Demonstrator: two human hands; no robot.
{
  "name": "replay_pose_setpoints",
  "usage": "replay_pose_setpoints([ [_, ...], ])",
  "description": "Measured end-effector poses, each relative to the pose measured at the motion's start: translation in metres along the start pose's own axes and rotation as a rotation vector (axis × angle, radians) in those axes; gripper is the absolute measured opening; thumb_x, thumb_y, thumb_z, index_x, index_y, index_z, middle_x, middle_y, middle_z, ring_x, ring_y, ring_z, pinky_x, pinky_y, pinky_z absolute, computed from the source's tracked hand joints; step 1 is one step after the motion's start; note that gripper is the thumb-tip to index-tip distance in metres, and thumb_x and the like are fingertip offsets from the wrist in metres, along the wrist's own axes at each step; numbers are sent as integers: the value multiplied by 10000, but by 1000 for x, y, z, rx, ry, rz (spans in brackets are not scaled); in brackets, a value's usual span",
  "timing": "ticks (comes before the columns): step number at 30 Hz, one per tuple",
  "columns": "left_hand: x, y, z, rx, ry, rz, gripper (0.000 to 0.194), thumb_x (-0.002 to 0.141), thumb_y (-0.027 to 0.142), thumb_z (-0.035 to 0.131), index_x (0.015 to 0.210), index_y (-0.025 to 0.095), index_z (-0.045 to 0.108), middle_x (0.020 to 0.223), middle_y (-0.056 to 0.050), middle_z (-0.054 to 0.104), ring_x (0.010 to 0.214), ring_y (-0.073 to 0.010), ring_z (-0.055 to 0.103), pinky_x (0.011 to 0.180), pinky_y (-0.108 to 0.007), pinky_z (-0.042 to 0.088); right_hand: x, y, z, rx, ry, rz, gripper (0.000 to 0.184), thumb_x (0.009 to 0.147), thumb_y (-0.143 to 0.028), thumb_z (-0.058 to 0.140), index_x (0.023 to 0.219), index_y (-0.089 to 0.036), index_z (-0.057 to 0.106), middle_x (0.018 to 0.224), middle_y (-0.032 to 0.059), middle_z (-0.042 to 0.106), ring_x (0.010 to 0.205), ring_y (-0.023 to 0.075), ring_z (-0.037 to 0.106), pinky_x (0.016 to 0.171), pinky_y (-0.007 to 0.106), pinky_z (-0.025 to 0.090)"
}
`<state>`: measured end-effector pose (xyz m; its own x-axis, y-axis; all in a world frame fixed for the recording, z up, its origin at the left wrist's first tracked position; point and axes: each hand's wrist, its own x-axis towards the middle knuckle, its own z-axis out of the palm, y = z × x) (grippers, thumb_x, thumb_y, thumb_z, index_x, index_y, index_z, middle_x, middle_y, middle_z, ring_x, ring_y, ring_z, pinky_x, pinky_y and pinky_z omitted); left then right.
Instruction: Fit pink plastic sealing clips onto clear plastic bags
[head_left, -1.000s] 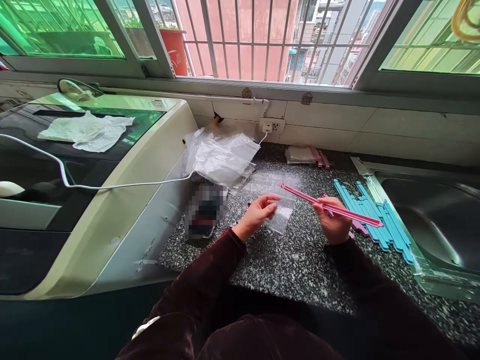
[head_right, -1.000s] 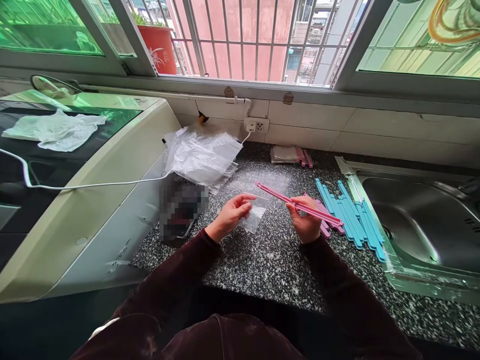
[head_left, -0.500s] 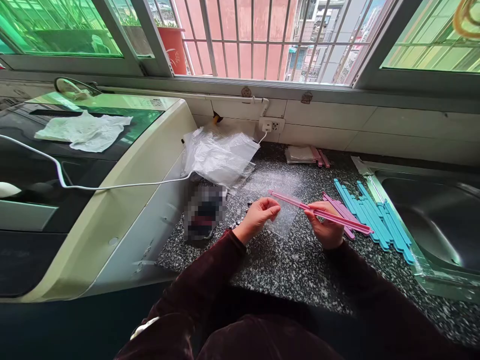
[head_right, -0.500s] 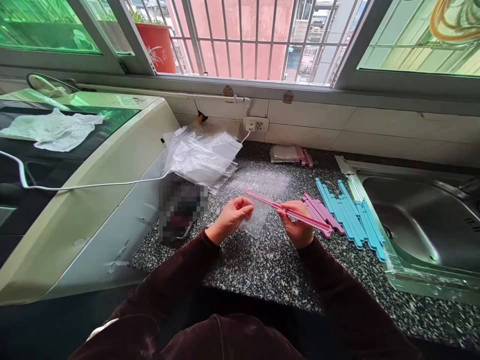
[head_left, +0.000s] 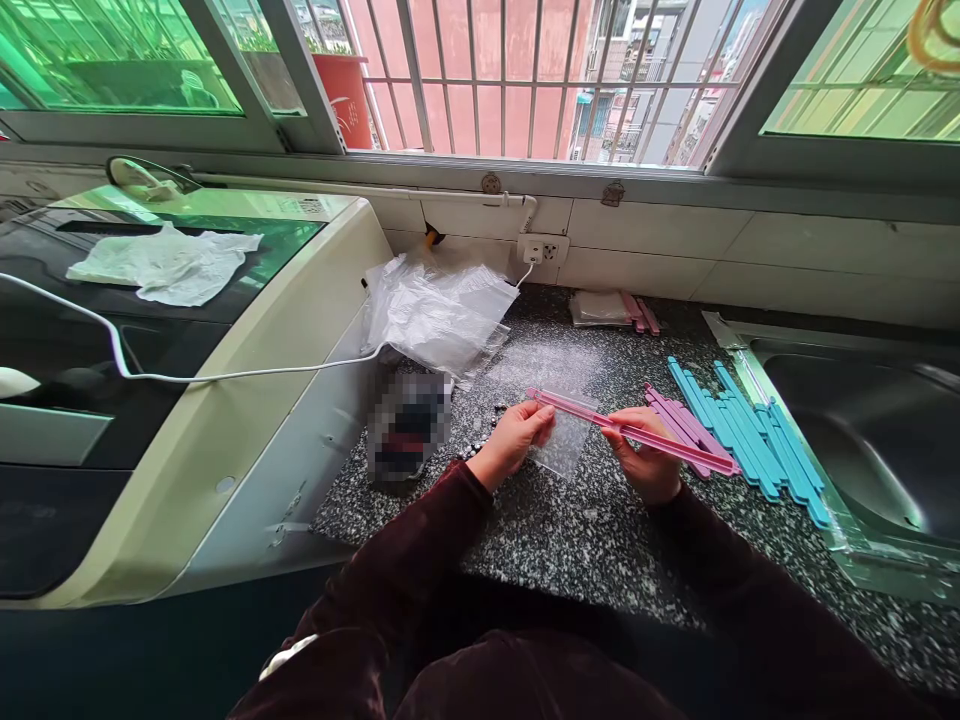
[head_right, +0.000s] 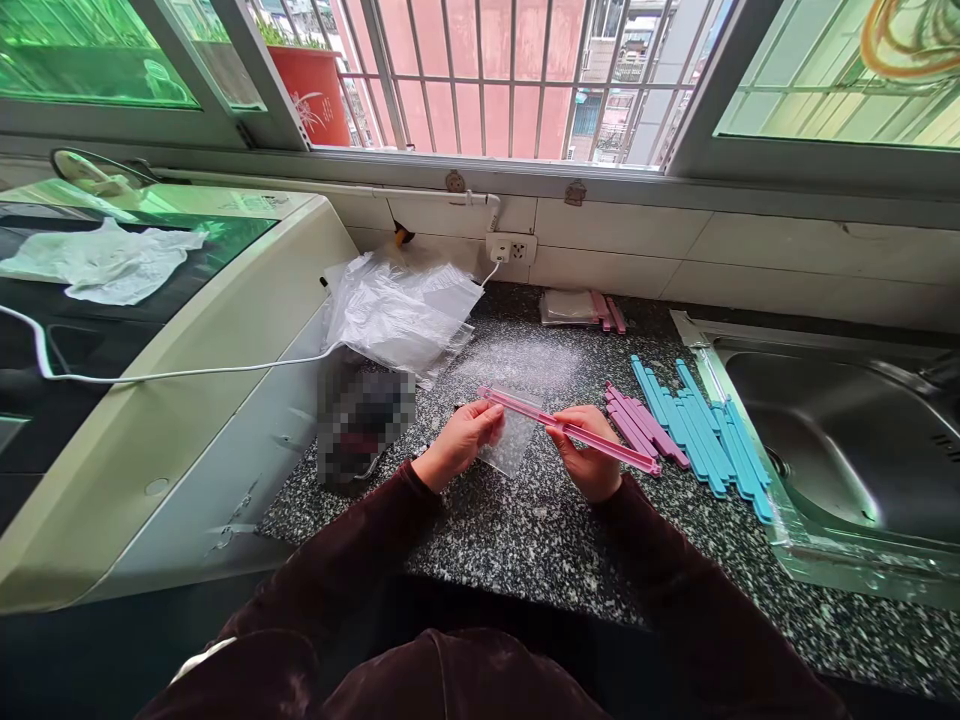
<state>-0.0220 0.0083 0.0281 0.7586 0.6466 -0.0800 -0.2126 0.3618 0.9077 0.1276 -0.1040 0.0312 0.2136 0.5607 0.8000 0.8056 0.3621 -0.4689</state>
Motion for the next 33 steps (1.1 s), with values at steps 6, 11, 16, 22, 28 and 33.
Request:
replay_pose_setpoints([
  [6,-1,4,2,-45,49,-85,391,549,462,720,640,133,528,487,65,418,425,-36,343,440,-203,222,1,-1,0,16,3,19,148,740,-142,638,866,-209,596,760,28,625,718,170,589,648,339,507],
  [11,-2,7,3,-100,56,-140,386,519,421,745,654,135,523,492,67,428,429,-34,355,439,-198,223,-2,0,2,49,-13,55,137,747,-145,631,867,-206,600,766,30,618,725,167,588,652,331,504],
  [16,-1,6,1,-132,58,-143,354,540,389,743,617,136,507,496,59,435,429,-34,373,434,-199,221,-3,1,2,89,-23,100,117,756,-159,625,860,-204,602,769,30,617,720,165,591,648,323,503],
  [22,-2,6,3,-204,65,-197,315,538,322,759,644,132,531,509,62,453,434,-29,384,436,-188,239,-3,1,3,84,-20,127,95,758,-176,627,845,-205,604,763,27,618,725,166,590,656,316,498],
  [28,-3,7,5,-258,77,-258,261,559,233,752,645,123,532,503,62,464,428,-29,399,437,-174,277,-8,3,6,96,-52,158,113,758,-154,625,856,-206,601,768,25,607,731,160,581,662,312,485],
  [33,-2,6,4,-317,112,-333,188,638,186,697,682,126,524,530,43,505,445,-41,459,453,-162,331,-9,4,7,130,-50,244,63,774,-203,615,836,-203,602,760,25,596,696,149,576,621,295,483],
])
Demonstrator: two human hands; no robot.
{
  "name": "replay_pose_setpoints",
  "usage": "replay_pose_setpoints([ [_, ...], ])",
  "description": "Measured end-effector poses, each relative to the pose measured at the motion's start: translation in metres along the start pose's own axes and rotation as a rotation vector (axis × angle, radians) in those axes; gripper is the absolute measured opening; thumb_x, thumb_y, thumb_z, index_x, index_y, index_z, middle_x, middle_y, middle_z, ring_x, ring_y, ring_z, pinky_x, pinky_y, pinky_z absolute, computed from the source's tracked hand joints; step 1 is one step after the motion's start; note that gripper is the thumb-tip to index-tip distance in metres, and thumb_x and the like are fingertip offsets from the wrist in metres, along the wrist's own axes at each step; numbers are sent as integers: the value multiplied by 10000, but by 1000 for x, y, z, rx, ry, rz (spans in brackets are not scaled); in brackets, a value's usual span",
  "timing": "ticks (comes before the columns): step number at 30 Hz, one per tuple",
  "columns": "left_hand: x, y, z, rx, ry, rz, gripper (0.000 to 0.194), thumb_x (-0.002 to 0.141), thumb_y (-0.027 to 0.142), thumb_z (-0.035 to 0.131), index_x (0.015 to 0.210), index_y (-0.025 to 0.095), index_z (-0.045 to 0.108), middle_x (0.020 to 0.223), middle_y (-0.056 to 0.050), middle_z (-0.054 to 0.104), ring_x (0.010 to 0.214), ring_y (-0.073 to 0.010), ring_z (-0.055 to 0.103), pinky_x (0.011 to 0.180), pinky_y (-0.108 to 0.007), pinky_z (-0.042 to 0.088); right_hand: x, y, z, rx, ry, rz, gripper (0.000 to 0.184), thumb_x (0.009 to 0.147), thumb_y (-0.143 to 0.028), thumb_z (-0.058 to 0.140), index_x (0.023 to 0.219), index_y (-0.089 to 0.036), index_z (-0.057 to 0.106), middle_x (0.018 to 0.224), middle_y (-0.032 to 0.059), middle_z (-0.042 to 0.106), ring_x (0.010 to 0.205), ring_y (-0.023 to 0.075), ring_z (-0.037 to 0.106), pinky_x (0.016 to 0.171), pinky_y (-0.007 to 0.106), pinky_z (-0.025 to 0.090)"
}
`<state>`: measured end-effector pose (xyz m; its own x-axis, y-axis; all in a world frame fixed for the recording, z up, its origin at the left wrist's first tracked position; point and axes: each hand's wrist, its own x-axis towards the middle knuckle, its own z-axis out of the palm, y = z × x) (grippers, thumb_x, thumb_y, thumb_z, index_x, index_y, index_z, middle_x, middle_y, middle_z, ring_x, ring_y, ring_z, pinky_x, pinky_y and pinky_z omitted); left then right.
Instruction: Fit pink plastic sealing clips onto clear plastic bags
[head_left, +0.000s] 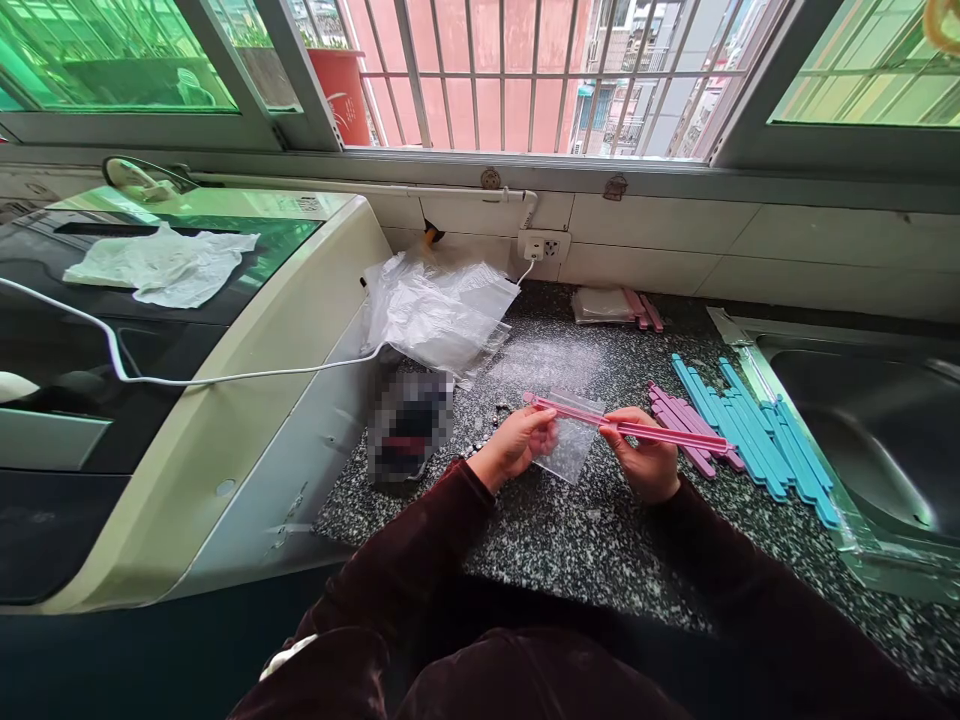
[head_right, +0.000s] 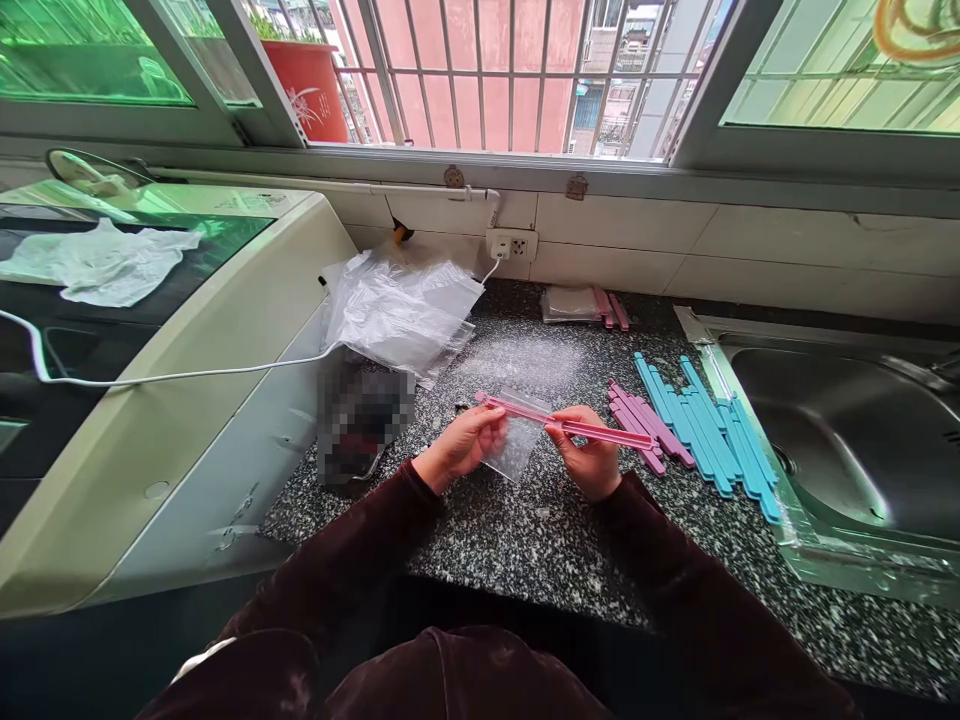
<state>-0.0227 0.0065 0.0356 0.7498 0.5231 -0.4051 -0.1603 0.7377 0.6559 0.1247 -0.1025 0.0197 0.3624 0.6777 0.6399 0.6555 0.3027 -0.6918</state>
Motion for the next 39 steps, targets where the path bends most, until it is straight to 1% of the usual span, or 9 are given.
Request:
replay_pose_setpoints([
  [3,1,-2,-1,50,-9,-36,131,704,209,640,713,124,541,520,33,508,427,-55,462,417,-169,308,0,0,1,-7,-1,51,64,780,-250,612,820,-201,602,751,25,594,659,141,569,577,279,480],
  [5,1,-2,-1,87,-14,-42,115,718,208,624,728,121,549,514,36,496,416,-56,453,398,-170,286,0,0,1,-27,-8,79,81,780,-275,612,811,-201,601,747,25,597,655,142,571,569,276,481],
  [8,1,-3,1,101,13,-37,115,703,190,635,725,120,545,510,48,479,409,-46,436,391,-163,268,0,1,1,-44,-19,101,102,780,-300,611,805,-202,599,742,25,600,660,146,576,573,277,486],
  [12,2,-2,1,70,42,-31,136,681,175,656,697,119,533,506,49,486,413,-39,436,409,-157,288,0,3,2,-34,-20,97,105,783,-306,607,811,-205,597,740,21,599,656,140,572,566,270,485],
  [18,5,-4,-1,14,70,-15,203,701,285,667,717,121,550,503,41,500,410,-42,424,409,-165,276,1,4,1,-44,-26,93,103,787,-301,604,809,-200,600,733,21,601,656,137,573,564,265,485],
  [23,6,-6,1,2,114,36,245,651,297,707,658,129,528,464,64,455,385,-34,365,398,-182,228,0,5,2,-46,-25,60,98,785,-287,609,816,-194,602,744,27,605,650,138,579,548,269,492],
  [30,10,-6,-3,-37,145,143,269,607,308,724,622,134,519,472,66,461,414,-44,379,426,-198,247,5,5,-6,-143,-44,-30,152,755,-329,640,832,-201,611,791,52,647,670,159,593,550,294,505],
  [34,9,-4,-4,-43,148,167,294,588,336,728,640,139,516,479,63,472,415,-46,398,426,-191,241,9,2,-12,-181,-4,-83,122,771,-302,620,833,-197,617,816,62,661,664,158,597,520,281,494],
  [39,7,-3,-3,-4,129,195,349,553,390,739,650,146,509,495,58,482,415,-43,408,417,-184,239,10,0,-16,-225,79,-95,87,794,-246,581,850,-191,621,808,61,661,698,170,608,586,312,518],
])
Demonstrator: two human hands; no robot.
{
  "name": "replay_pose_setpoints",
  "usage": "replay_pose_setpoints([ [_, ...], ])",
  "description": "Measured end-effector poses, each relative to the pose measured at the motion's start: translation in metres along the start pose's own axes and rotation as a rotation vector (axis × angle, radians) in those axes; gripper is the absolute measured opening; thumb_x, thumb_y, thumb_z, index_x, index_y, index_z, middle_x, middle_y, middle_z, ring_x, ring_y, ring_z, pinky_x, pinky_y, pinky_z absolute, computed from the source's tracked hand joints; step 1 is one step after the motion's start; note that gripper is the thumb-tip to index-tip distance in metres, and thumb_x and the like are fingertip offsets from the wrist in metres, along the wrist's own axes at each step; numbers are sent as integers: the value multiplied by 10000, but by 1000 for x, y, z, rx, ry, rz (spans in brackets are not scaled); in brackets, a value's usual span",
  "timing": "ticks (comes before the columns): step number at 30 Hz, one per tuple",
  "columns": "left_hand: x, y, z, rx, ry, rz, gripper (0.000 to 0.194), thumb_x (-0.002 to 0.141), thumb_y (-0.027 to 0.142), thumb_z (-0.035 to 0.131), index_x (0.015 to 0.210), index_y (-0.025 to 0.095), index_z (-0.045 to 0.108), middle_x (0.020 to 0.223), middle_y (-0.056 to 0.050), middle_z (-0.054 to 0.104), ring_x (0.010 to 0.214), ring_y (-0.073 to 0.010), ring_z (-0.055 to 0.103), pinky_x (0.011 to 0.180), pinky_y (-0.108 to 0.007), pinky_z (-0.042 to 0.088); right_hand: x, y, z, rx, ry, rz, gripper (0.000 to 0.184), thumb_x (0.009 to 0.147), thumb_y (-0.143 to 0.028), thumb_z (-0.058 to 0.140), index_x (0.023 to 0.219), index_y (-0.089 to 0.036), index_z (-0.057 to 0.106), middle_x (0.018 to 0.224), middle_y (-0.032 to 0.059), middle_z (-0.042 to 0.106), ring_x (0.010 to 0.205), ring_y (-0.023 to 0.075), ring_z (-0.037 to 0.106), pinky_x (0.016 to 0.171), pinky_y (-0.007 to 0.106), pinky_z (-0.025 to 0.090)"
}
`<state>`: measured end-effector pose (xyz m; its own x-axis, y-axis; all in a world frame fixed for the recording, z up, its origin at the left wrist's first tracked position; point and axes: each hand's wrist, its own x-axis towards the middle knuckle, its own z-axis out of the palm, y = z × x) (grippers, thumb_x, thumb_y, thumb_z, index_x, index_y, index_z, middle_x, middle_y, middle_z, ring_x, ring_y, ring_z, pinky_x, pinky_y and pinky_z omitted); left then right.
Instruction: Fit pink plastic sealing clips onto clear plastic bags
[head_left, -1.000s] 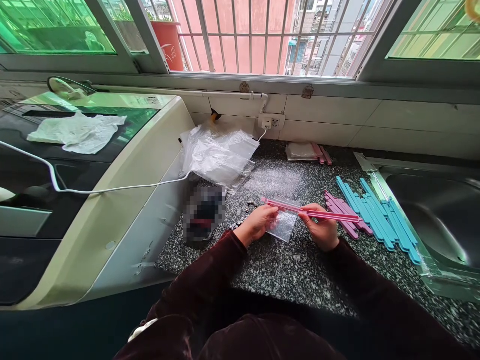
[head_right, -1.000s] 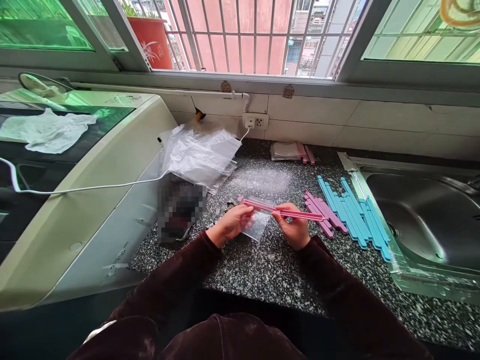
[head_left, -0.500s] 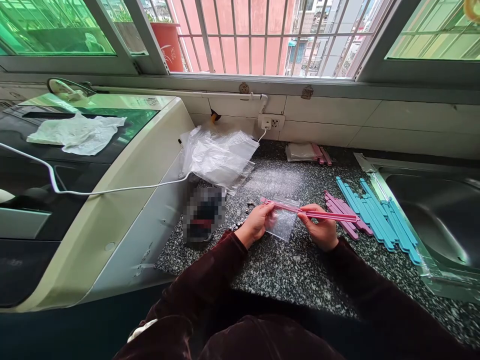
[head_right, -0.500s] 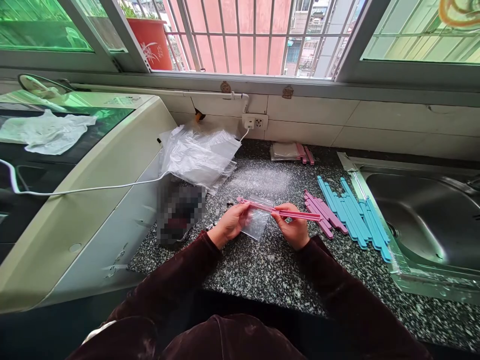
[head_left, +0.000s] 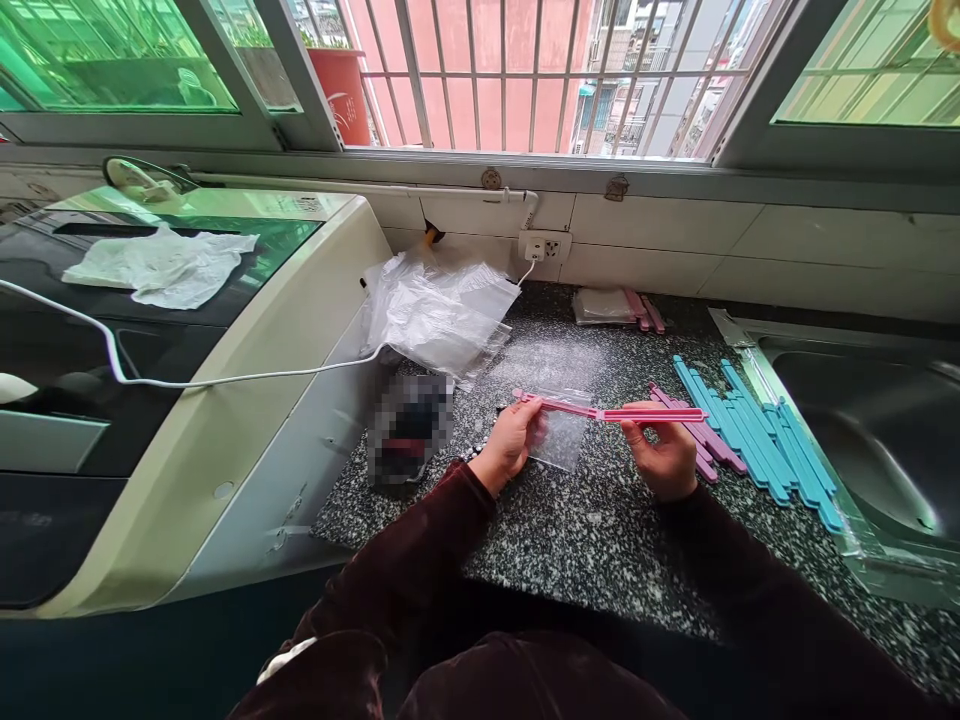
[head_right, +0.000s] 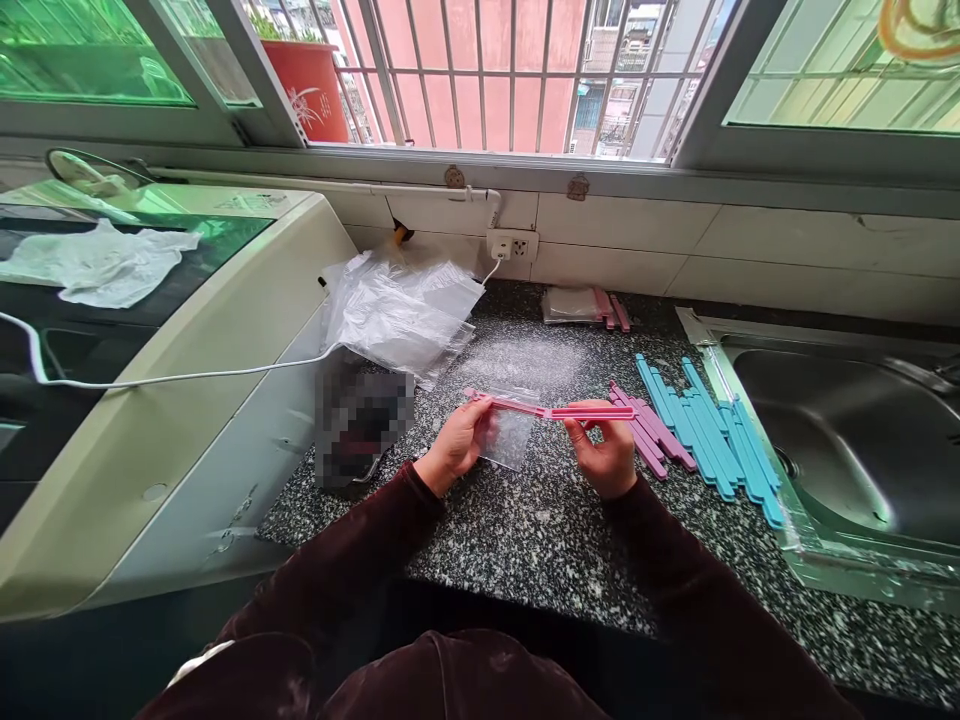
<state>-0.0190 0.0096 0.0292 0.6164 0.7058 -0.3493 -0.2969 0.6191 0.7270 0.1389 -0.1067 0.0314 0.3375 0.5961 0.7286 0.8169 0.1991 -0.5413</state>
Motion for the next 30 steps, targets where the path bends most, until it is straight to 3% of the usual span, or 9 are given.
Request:
replay_pose_setpoints([
  [6,0,-3,0,117,-57,101,381,566,461,718,638,149,512,488,60,458,420,-40,373,417,-192,243,-1,0,-2,19,24,-75,74,783,-205,585,846,-203,623,828,57,662,762,200,614,639,362,531],
  [20,-6,-2,3,294,-205,223,393,675,496,625,545,157,477,440,56,373,419,-48,308,449,-217,229,0,-9,-3,-77,39,-170,92,778,-152,582,840,-220,590,793,38,668,739,188,616,636,349,504],
  [30,-9,-3,4,312,-157,218,411,662,505,632,518,165,452,453,54,378,446,-56,316,473,-222,257,2,-12,-3,-74,10,-142,24,781,-200,581,792,-220,586,769,45,671,695,193,609,569,350,486],
])
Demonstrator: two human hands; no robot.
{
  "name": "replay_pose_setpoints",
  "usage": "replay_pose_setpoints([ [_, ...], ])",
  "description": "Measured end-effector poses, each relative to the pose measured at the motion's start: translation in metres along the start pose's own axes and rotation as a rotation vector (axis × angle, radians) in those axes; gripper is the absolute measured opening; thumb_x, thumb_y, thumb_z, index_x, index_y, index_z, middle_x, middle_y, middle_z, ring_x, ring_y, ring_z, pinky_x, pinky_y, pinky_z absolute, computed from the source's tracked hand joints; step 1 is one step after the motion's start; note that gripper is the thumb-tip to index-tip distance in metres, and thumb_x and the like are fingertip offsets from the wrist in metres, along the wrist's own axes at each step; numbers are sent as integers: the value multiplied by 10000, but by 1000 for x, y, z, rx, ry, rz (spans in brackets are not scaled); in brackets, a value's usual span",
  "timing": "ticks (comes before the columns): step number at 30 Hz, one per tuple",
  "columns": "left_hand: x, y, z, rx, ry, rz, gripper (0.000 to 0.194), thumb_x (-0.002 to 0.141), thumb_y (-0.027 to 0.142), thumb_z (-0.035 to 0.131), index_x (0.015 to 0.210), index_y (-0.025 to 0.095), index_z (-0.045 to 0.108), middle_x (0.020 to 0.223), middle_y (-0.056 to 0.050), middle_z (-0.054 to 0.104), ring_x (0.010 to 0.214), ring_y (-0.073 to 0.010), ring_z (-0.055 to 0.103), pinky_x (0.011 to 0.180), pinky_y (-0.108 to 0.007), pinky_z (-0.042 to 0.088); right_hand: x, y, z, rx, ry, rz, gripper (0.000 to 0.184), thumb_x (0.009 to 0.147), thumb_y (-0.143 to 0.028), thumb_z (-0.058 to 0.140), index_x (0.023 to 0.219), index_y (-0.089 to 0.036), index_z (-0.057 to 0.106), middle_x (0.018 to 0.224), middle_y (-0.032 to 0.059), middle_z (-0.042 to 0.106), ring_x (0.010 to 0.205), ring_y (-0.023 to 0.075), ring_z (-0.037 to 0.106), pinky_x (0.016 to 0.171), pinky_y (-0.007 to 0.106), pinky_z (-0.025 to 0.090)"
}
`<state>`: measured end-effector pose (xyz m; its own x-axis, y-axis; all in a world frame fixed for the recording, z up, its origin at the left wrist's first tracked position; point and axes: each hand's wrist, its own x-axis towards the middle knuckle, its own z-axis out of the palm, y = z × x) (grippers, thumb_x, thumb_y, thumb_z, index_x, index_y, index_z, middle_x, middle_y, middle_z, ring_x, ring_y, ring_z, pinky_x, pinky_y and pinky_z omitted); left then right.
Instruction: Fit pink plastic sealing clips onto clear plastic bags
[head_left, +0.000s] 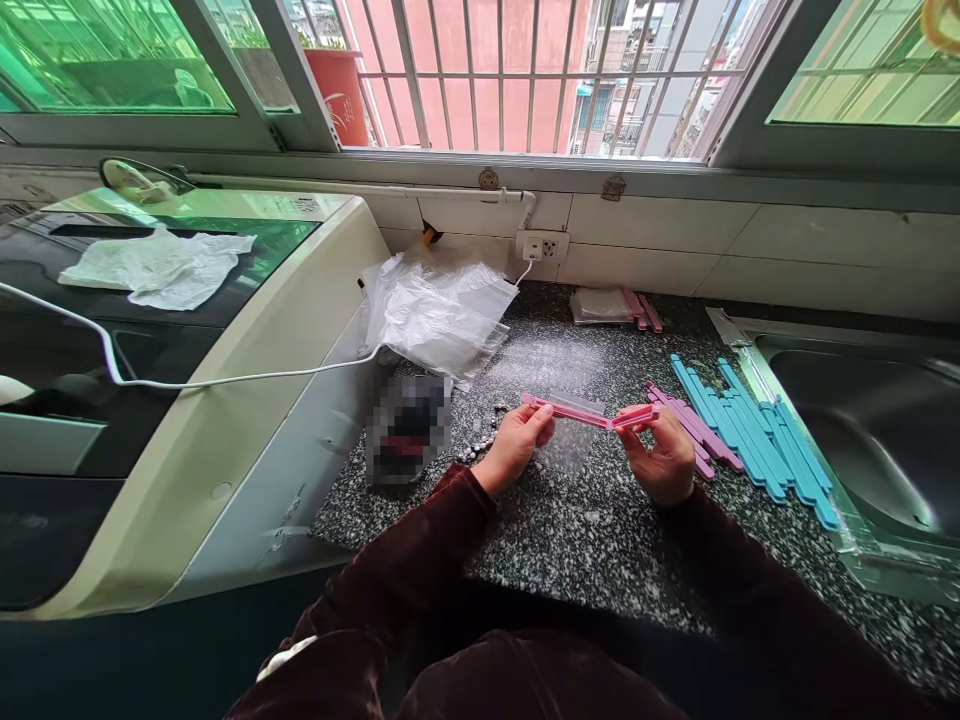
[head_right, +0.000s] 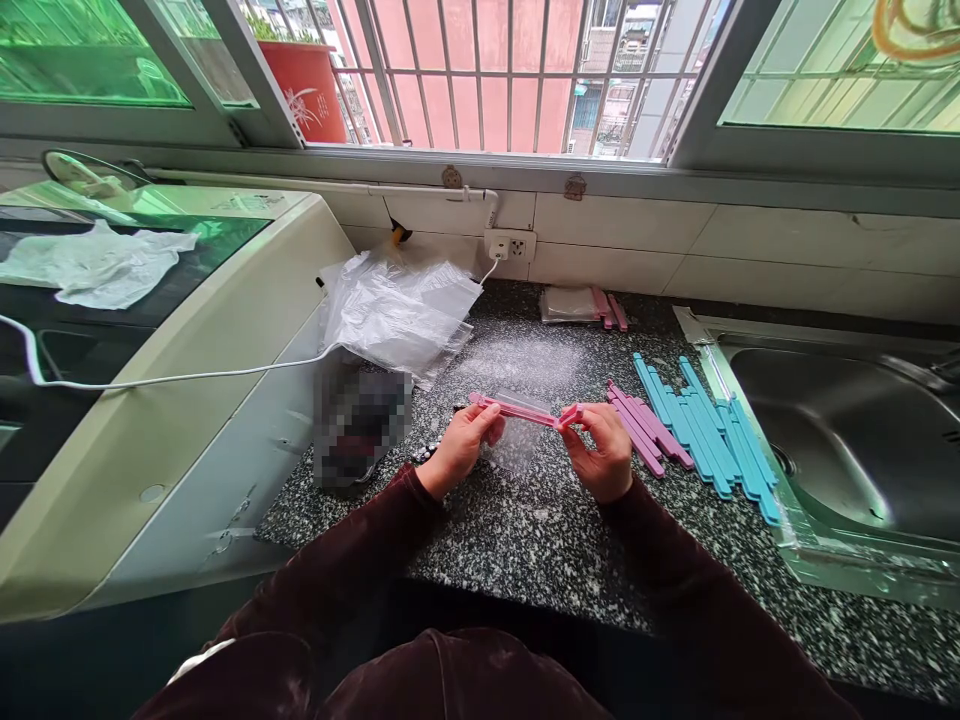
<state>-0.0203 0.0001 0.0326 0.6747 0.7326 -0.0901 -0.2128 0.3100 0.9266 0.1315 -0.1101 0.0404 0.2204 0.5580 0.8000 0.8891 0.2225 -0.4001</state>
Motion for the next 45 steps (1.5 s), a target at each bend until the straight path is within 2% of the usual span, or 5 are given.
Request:
replay_pose_setpoints([
  [6,-1,0,1,25,-35,18,414,680,493,630,513,159,452,455,49,377,447,-54,308,466,-224,231,-4,5,4,6,5,-33,88,767,-187,601,849,-216,588,793,49,663,711,181,602,547,324,493],
  [13,-2,1,1,46,-56,37,451,653,550,629,511,168,435,455,51,375,443,-55,289,461,-234,208,-2,4,5,3,-6,-120,208,757,-127,605,944,-217,596,825,53,663,746,181,609,608,322,500],
  [23,-3,0,1,142,-65,86,486,655,600,588,522,161,427,476,51,384,460,-54,316,487,-237,244,-4,1,7,-39,-60,-122,156,773,-160,602,919,-212,603,807,49,657,734,174,599,649,334,493],
  [34,0,-12,-3,214,-68,119,491,687,614,545,558,158,417,501,56,363,472,-49,288,482,-235,223,-7,4,9,-32,-95,-177,261,762,-111,606,997,-221,580,834,48,632,754,169,574,666,319,489],
  [45,-4,-6,-1,350,-68,172,514,700,646,491,548,160,418,521,45,354,497,-64,291,498,-241,235,-5,3,11,-13,-125,-190,270,764,-100,594,1011,-208,578,826,60,611,749,174,561,656,316,488],
])
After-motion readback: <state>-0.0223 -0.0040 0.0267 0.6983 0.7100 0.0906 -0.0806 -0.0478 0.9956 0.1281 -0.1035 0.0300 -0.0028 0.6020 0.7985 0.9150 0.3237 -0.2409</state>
